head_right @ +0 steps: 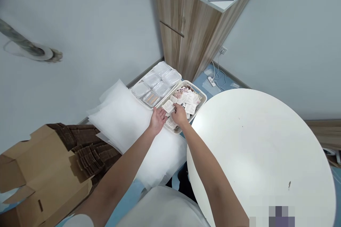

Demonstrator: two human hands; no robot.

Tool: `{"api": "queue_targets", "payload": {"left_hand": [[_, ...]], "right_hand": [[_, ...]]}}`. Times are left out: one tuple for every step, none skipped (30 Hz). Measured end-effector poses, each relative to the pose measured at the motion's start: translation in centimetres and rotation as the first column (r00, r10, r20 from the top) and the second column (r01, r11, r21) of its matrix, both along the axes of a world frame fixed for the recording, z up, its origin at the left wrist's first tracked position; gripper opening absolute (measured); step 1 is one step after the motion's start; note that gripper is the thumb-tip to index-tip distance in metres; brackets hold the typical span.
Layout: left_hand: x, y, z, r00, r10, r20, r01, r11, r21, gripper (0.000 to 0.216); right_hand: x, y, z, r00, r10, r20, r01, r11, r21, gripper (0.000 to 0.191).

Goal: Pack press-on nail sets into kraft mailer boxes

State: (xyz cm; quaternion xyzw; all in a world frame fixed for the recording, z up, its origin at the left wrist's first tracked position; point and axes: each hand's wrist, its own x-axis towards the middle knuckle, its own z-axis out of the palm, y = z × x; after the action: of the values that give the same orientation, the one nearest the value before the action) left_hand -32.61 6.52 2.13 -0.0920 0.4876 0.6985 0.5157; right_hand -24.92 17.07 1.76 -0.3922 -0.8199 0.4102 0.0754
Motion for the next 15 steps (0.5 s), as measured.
{"api": "queue_targets", "payload": {"left_hand": [[0.0, 0.0, 0.0, 1.000, 0.001, -0.003, -0.001, 1.000, -0.005, 0.067], [0.0, 0.0, 0.0, 1.000, 0.002, -0.008, -0.002, 1.000, -0.011, 0.066], [0.0, 0.0, 0.0, 1.000, 0.003, -0.015, -0.003, 1.000, -0.015, 0.066], [0.1, 0.0, 0.0, 1.000, 0.001, -0.025, -0.001, 1.000, -0.016, 0.065], [0.1, 0.0, 0.1, 0.999, -0.003, -0.037, 0.003, 1.000, -0.014, 0.065], [0.2, 0.0, 0.2, 0.999, -0.009, -0.049, 0.009, 1.000, -0.011, 0.064], [0.3, 0.0, 0.4, 0.998, -0.015, -0.063, 0.015, 1.000, -0.008, 0.063], [0.5, 0.0, 0.6, 0.997, -0.019, -0.076, 0.019, 1.000, -0.005, 0.061], [0.7, 0.0, 0.8, 0.996, -0.019, -0.089, 0.018, 1.000, -0.007, 0.059], [1.0, 0.1, 1.1, 0.995, -0.017, -0.103, 0.016, 1.000, -0.011, 0.057], [1.3, 0.1, 1.4, 0.993, -0.014, -0.118, 0.012, 1.000, -0.017, 0.055], [1.7, 0.1, 1.8, 0.990, -0.013, -0.138, 0.011, 1.000, -0.020, 0.053], [2.3, 0.0, 2.1, 0.987, -0.016, -0.160, 0.013, 1.000, -0.021, 0.050], [2.8, 0.0, 2.4, 0.982, -0.023, -0.186, 0.020, 1.000, -0.020, 0.047], [3.5, -0.1, 2.7, 0.976, -0.031, -0.215, 0.028, 0.999, -0.014, 0.045]], "right_hand": [[0.0, -0.1, -0.1, 1.000, -0.018, -0.002, 0.018, 1.000, -0.007, 0.047], [0.0, -0.2, -0.2, 0.999, -0.035, -0.009, 0.035, 0.999, -0.017, 0.046], [0.0, -0.3, -0.3, 0.998, -0.052, -0.021, 0.052, 0.998, -0.030, 0.046], [0.1, -0.3, -0.4, 0.997, -0.069, -0.036, 0.068, 0.997, -0.044, 0.045], [0.2, -0.4, -0.5, 0.995, -0.085, -0.054, 0.082, 0.995, -0.057, 0.045], [0.4, -0.4, -0.5, 0.993, -0.097, -0.073, 0.092, 0.994, -0.066, 0.044], [0.6, -0.5, -0.5, 0.990, -0.104, -0.093, 0.098, 0.993, -0.069, 0.043], [0.8, -0.5, -0.4, 0.988, -0.107, -0.113, 0.100, 0.993, -0.066, 0.041], [1.1, -0.5, -0.2, 0.985, -0.109, -0.136, 0.102, 0.993, -0.058, 0.041], [1.4, -0.6, 0.0, 0.981, -0.111, -0.159, 0.105, 0.993, -0.048, 0.040], [1.9, -0.7, 0.3, 0.976, -0.116, -0.184, 0.111, 0.993, -0.038, 0.039], [2.3, -0.7, 0.6, 0.970, -0.124, -0.209, 0.121, 0.992, -0.027, 0.039], [2.9, -0.8, 0.9, 0.963, -0.133, -0.233, 0.133, 0.991, -0.018, 0.038], [3.5, -1.0, 1.2, 0.957, -0.141, -0.255, 0.143, 0.990, -0.012, 0.036], [4.3, -1.1, 1.6, 0.951, -0.147, -0.272, 0.150, 0.989, -0.008, 0.035]]}}
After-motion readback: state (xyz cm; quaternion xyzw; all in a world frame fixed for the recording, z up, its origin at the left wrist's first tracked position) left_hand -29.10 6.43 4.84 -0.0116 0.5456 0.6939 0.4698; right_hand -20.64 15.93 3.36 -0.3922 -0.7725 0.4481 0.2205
